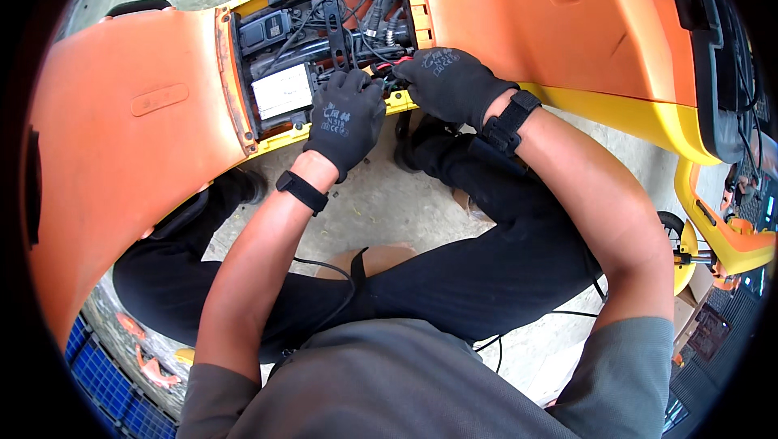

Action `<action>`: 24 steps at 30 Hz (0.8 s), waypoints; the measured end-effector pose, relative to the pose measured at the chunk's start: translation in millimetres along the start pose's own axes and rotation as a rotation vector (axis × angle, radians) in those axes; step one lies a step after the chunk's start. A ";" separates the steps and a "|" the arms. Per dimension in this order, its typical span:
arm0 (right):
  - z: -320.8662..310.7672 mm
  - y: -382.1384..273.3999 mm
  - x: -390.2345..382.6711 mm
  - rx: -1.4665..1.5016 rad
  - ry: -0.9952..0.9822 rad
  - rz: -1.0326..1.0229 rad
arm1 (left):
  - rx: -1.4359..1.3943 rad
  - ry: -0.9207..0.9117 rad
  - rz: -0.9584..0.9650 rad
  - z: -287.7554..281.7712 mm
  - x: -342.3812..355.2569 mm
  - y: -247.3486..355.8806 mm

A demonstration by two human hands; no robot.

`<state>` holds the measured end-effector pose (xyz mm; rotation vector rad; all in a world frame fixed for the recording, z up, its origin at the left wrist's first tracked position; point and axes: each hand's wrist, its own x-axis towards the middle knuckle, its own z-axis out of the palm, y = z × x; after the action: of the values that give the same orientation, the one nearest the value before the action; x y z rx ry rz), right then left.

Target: The person connects and arranges electrical wires and plastic connectors around a battery inside the open housing of a scooter.

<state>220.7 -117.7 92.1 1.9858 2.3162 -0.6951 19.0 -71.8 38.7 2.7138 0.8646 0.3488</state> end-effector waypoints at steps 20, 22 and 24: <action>-24.3 -1.1 13.1 0.035 0.092 0.129 | -0.209 0.217 -0.018 4.0 -8.7 5.8; -33.9 -3.9 18.7 0.107 0.169 0.185 | -0.236 0.253 -0.057 2.0 -6.6 3.2; -36.5 -4.3 26.1 0.016 0.308 0.202 | -0.274 0.246 -0.080 2.9 -5.1 -1.8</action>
<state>221.5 -81.4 118.7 2.4424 2.2111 -0.4219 14.9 -74.0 34.7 2.4089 0.9104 0.7378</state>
